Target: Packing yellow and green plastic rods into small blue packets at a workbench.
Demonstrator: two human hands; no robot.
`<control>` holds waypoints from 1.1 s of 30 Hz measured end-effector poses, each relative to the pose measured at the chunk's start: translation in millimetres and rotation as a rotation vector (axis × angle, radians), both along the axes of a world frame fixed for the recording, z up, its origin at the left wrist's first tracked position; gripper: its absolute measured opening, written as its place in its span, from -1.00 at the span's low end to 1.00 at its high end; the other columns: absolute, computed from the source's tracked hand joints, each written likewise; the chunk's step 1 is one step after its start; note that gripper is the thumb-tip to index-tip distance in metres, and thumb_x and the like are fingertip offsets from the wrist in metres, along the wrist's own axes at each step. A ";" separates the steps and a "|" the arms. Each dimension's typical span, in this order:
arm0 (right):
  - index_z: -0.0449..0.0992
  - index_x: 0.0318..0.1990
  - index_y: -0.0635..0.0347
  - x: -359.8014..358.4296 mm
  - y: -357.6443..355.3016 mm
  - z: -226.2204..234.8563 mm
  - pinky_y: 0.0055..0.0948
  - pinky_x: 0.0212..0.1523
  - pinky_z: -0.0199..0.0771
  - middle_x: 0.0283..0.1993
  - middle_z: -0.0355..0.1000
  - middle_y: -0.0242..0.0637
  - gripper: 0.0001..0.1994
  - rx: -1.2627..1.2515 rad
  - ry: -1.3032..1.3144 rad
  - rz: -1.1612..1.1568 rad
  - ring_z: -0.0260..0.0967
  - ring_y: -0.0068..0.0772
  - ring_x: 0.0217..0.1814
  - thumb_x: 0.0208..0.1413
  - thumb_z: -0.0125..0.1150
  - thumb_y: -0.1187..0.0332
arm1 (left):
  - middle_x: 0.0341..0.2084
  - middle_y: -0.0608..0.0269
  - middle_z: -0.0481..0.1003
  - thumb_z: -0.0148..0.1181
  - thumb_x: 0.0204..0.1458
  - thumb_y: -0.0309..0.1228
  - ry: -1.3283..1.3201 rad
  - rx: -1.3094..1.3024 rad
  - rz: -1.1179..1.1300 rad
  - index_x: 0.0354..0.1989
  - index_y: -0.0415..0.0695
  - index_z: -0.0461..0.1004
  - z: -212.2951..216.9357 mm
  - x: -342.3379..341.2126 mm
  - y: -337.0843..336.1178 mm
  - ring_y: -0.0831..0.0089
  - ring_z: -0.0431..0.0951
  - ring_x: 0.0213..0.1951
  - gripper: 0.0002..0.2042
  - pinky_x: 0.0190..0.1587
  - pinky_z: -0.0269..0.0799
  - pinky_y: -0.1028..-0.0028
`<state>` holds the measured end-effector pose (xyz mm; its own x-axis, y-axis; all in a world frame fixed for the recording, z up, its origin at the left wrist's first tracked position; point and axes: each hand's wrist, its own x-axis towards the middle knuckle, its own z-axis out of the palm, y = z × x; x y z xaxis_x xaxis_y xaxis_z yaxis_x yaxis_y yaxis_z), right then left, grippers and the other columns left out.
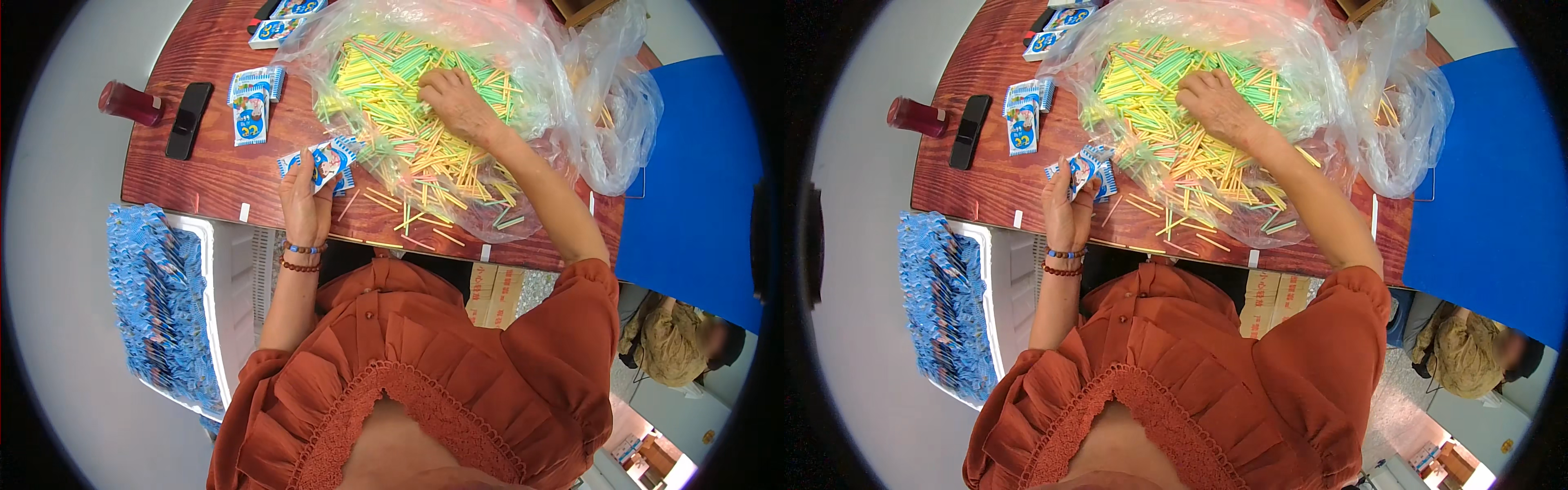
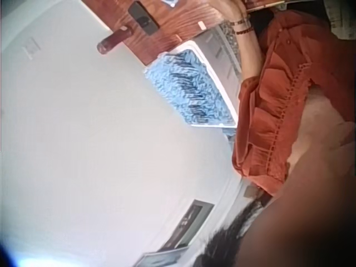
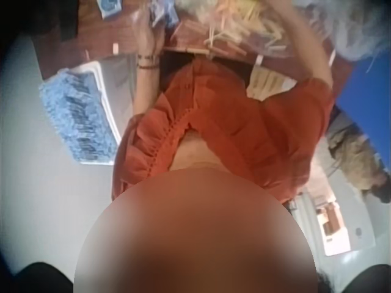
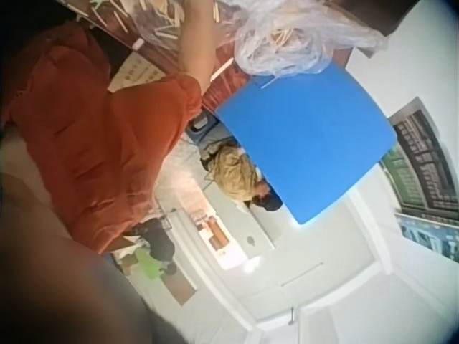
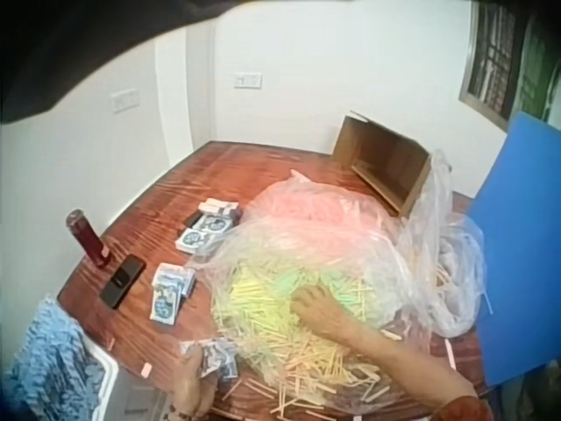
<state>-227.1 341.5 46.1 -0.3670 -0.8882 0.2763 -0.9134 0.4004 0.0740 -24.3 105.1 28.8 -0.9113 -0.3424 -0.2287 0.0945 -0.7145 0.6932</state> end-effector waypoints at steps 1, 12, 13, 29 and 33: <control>0.40 -0.07 0.10 -1.9 2.6 -2.3 -0.25 0.20 0.09 0.03 0.35 -0.24 -0.76 -0.067 -0.078 -0.016 0.25 -0.28 0.15 0.08 0.08 0.41 | -0.32 0.30 0.59 0.09 0.24 -0.27 0.004 0.000 -0.001 -0.28 -0.14 0.53 -0.7 -0.6 0.1 0.56 0.57 -0.27 -0.79 -0.19 0.51 0.47; 0.59 -0.03 0.11 1.3 11.2 8.9 -0.49 0.05 0.25 -0.10 0.52 -0.40 -0.72 -0.582 -0.869 -0.325 0.33 -0.53 -0.10 0.31 -0.02 0.23 | -0.30 0.27 0.59 0.10 0.23 -0.30 0.006 0.031 -0.053 -0.23 -0.18 0.53 9.1 -16.2 11.4 0.53 0.57 -0.28 -0.80 -0.21 0.49 0.48; 0.59 -0.03 0.13 2.7 10.5 11.8 -0.53 0.00 0.28 -0.09 0.52 -0.45 -0.70 -0.727 -1.022 -0.323 0.32 -0.59 -0.12 0.33 -0.03 0.21 | -0.30 0.27 0.59 0.10 0.23 -0.30 0.009 0.031 -0.052 -0.23 -0.18 0.53 8.4 -17.8 12.0 0.53 0.57 -0.28 -0.80 -0.21 0.49 0.48; 0.38 -0.15 0.36 37.4 -16.0 52.7 0.00 0.25 0.35 -0.33 0.42 -0.25 -0.81 -1.809 -1.535 -0.011 0.46 -0.18 -0.09 0.33 -0.05 0.37 | -0.35 0.29 0.58 0.10 0.23 -0.26 0.036 -0.003 -0.061 -0.28 -0.18 0.53 18.1 -56.2 47.0 0.56 0.55 -0.34 -0.77 -0.28 0.49 0.51; 0.33 -0.10 0.37 59.4 -35.3 72.9 -0.02 0.27 0.30 -0.34 0.40 -0.23 -0.81 -1.781 -1.504 -0.009 0.45 -0.19 -0.08 0.34 -0.07 0.37 | -0.34 0.30 0.58 0.11 0.23 -0.25 0.058 -0.017 -0.039 -0.31 -0.16 0.53 18.8 -58.8 50.6 0.57 0.56 -0.34 -0.77 -0.27 0.50 0.50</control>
<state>-167.7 306.2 119.1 -0.9788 -0.1628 0.1245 0.0288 -0.7108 -0.7028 -83.0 155.7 47.6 -0.9357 -0.3095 -0.1693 0.1073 -0.7069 0.6992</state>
